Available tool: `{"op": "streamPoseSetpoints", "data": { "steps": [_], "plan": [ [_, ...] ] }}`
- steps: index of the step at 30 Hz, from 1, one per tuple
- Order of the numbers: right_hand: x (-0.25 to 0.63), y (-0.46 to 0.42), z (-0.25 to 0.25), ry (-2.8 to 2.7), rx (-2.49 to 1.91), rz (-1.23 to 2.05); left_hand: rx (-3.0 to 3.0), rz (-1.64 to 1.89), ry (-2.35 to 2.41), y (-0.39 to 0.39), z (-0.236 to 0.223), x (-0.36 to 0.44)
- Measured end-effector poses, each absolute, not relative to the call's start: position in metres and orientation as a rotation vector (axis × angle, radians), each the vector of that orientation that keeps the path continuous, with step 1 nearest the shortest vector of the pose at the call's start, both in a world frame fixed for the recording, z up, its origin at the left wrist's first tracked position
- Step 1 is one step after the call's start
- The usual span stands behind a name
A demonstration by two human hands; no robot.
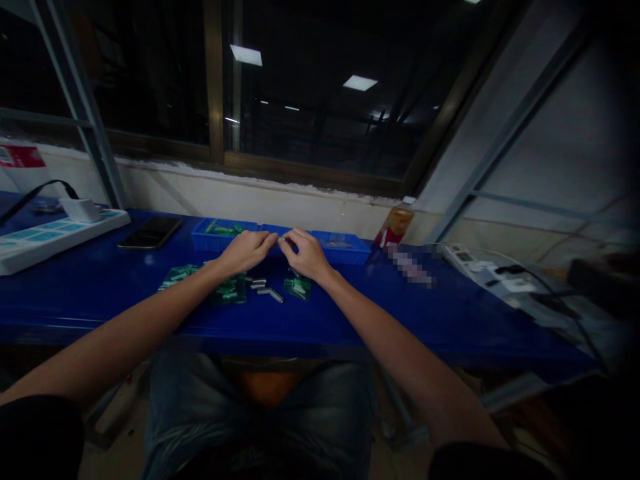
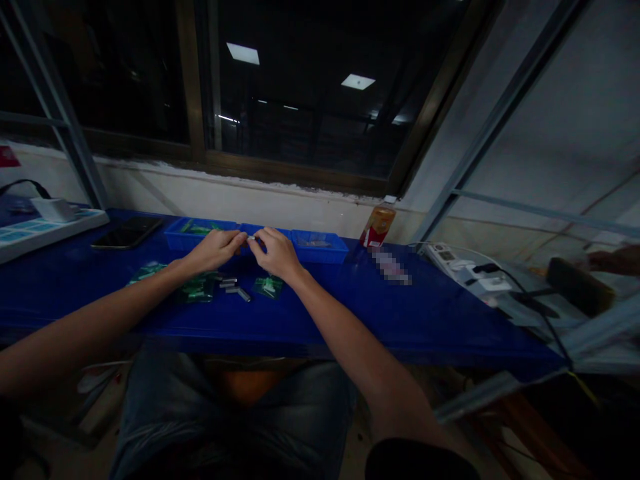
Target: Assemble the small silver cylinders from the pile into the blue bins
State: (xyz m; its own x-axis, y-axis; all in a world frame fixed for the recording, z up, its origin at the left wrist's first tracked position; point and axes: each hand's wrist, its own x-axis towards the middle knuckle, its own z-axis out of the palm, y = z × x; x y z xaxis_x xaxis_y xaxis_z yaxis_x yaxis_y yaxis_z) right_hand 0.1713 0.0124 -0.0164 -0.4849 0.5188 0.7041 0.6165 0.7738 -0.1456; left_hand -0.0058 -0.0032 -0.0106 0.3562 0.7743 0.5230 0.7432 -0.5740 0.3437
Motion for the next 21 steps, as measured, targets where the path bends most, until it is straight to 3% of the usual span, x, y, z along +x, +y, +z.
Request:
{"op": "streamPoseSetpoints", "data": {
  "steps": [4, 6, 21],
  "plan": [
    [0.178, 0.023, -0.019, -2.083, -0.934, -0.215, 2.603, 0.446, 1.239, -0.001, -0.008, -0.023],
    [0.184, 0.032, -0.021, -2.007, -0.994, -0.233, 2.569, 0.328, 1.178, -0.001, -0.009, -0.028],
    [0.196, 0.049, -0.025, -1.868, -1.196, -0.247, 2.664, 0.301, 1.133, 0.001, -0.014, -0.025]
  ]
}}
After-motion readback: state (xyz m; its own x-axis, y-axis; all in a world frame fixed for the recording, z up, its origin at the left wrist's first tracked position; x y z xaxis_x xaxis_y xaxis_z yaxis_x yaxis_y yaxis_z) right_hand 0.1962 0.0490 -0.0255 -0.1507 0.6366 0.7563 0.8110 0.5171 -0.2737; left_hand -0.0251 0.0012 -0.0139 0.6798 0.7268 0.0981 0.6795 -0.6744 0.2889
